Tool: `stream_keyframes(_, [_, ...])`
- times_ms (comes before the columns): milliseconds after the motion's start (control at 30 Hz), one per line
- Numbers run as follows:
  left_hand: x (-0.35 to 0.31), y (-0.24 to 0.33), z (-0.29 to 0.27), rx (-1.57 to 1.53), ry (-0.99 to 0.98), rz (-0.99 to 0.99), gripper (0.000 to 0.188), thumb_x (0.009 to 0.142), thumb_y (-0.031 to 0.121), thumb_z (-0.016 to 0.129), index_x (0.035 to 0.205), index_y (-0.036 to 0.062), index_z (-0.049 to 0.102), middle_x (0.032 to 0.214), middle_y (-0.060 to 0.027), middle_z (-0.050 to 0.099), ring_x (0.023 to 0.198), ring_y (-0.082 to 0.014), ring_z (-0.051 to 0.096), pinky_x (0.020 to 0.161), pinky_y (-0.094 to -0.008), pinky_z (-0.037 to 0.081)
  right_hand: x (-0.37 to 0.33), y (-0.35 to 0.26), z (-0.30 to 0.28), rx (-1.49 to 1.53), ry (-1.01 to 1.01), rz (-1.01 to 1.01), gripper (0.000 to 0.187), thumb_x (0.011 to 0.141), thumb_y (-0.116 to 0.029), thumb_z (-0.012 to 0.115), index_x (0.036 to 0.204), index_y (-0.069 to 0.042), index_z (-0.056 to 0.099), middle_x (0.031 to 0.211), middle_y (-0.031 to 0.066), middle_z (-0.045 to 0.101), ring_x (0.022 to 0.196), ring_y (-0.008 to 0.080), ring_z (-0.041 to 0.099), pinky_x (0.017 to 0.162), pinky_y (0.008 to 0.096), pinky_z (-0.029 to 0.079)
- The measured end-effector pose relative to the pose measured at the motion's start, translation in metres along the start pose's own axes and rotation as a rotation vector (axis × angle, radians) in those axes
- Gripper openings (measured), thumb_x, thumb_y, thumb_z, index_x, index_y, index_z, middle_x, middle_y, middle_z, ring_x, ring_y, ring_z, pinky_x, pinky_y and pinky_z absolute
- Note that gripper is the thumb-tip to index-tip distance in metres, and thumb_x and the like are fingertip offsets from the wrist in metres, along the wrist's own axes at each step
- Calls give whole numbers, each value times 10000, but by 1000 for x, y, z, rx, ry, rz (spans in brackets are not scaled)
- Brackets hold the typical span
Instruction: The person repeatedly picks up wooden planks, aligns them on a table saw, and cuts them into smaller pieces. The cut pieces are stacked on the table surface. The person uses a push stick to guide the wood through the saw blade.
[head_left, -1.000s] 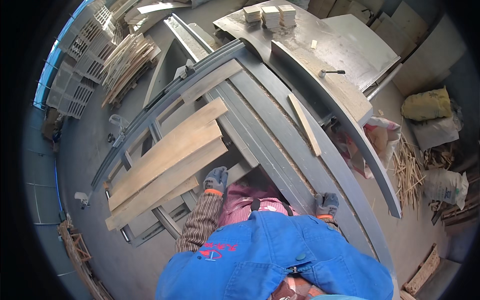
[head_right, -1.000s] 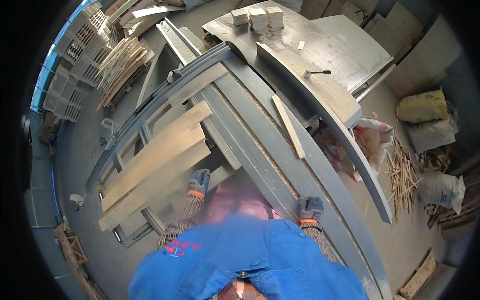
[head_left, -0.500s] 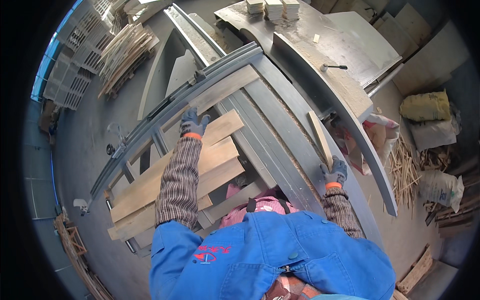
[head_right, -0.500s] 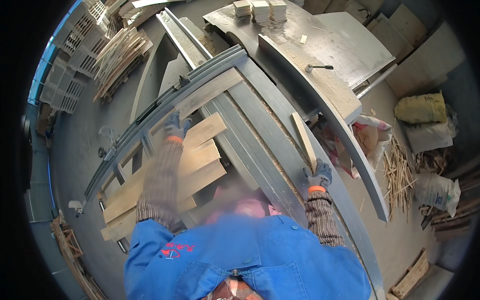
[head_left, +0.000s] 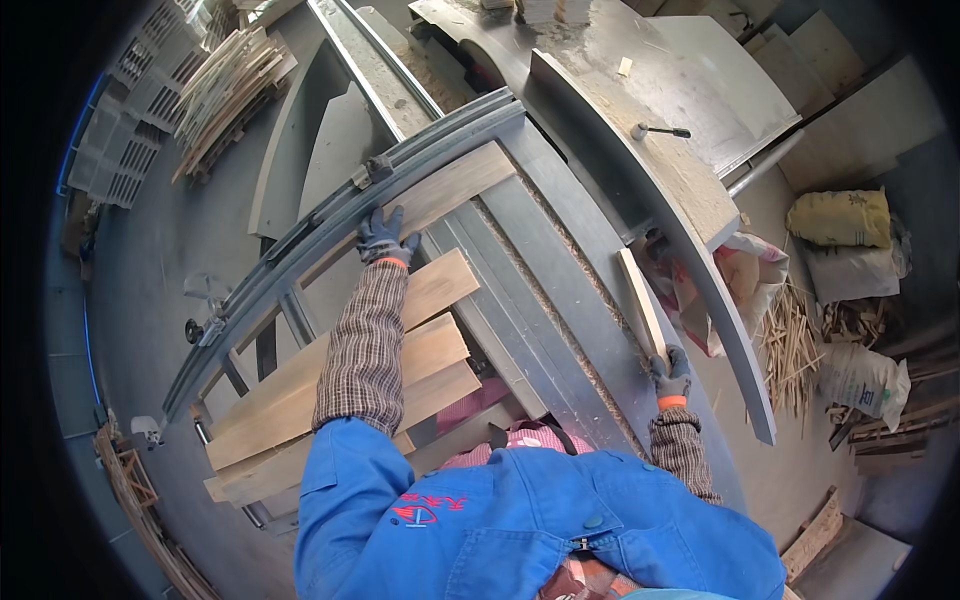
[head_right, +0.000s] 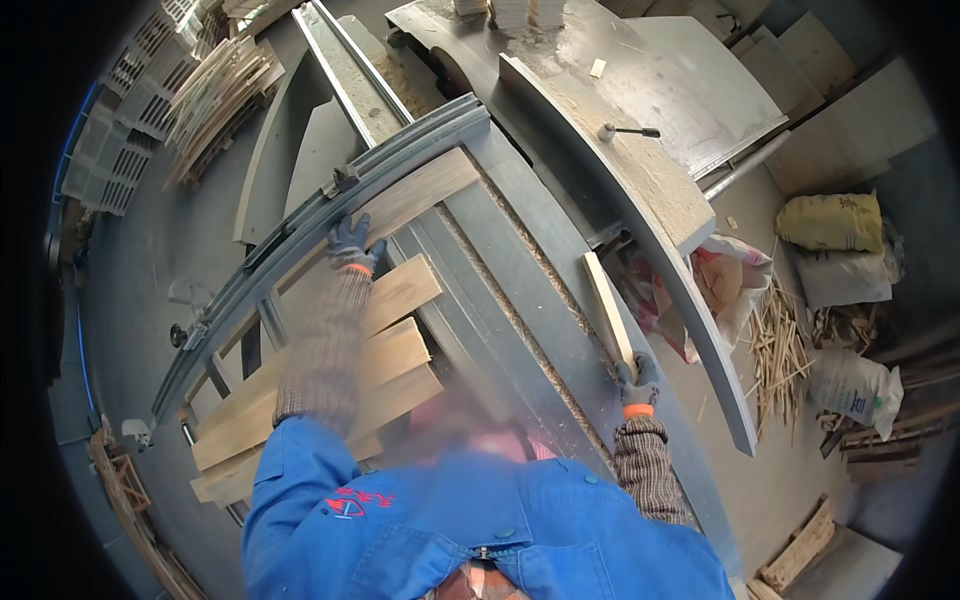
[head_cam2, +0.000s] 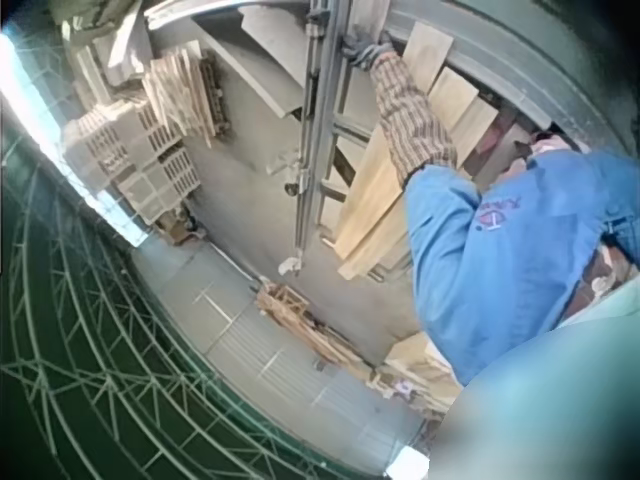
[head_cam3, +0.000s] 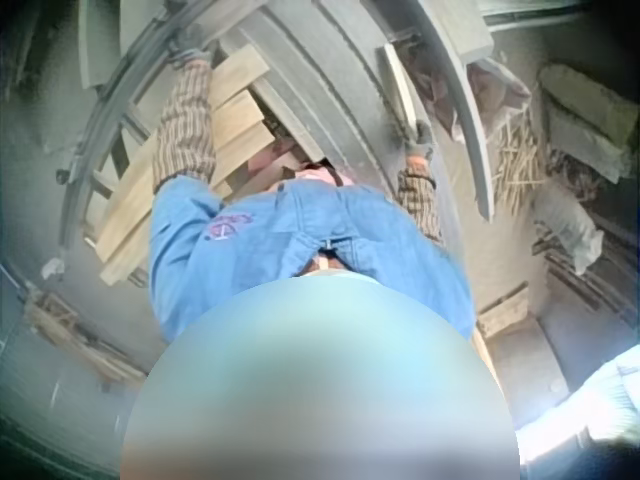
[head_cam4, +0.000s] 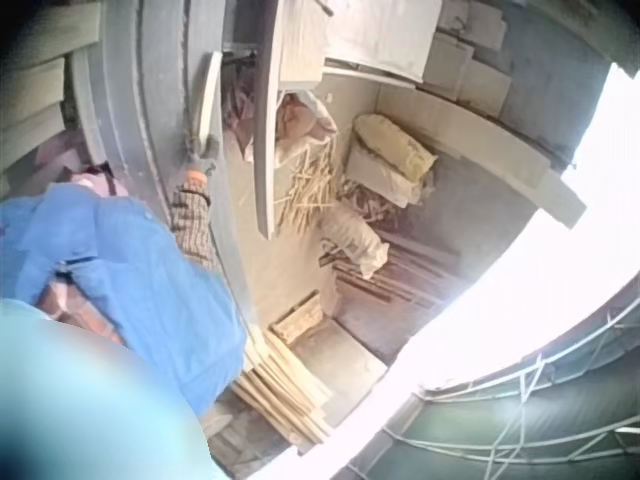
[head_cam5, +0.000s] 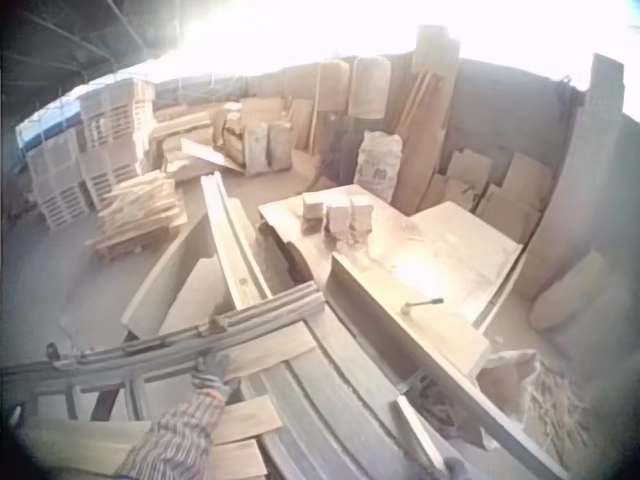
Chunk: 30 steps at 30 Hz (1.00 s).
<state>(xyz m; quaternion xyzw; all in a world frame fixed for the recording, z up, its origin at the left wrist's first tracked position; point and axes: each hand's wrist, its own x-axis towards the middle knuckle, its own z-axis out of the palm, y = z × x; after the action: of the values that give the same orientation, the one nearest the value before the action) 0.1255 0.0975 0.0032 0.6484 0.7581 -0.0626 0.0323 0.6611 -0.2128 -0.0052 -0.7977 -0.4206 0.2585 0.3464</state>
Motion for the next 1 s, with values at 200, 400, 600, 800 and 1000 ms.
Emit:
stream_keyframes(200, [4,61,-14,-205,-108,-3,701,839,524,730,1456,265,523,1585,-91,336,1464,-347,267,1224,-457,262,28,20,-5,285,-122,72,254,918,-141,700,1121,-23,604,972,56,657,889,132,603,814,280,493])
stream_keyframes(400, [38,145,-26,-222,-98,46,617,864,443,738,1421,245,560,1555,-115,405,1453,-327,311,1226,-422,262,67,-25,13,328,-114,152,258,925,-99,668,1169,-41,606,951,60,672,848,125,621,762,273,512])
stream_keyframes(600, [130,190,-46,-130,-123,126,572,894,477,681,1410,264,557,1537,-85,433,1417,-303,375,1176,-470,340,151,-125,66,598,-220,249,390,957,-134,605,1346,-115,581,843,-20,577,670,39,469,583,190,389])
stream_keyframes(800, [214,183,-58,-26,-158,191,499,914,480,618,1375,294,566,1526,-16,426,1360,-287,400,1101,-532,395,262,-191,143,599,-320,253,398,978,-165,596,1376,-148,591,792,-39,565,560,13,415,487,169,329])
stream_keyframes(1000, [237,187,-69,210,-103,370,592,885,537,605,1424,300,541,1607,-50,326,1474,-279,262,1212,-541,183,320,-207,188,593,-276,160,348,981,-200,602,1321,-147,654,778,-44,589,590,9,485,497,171,359])
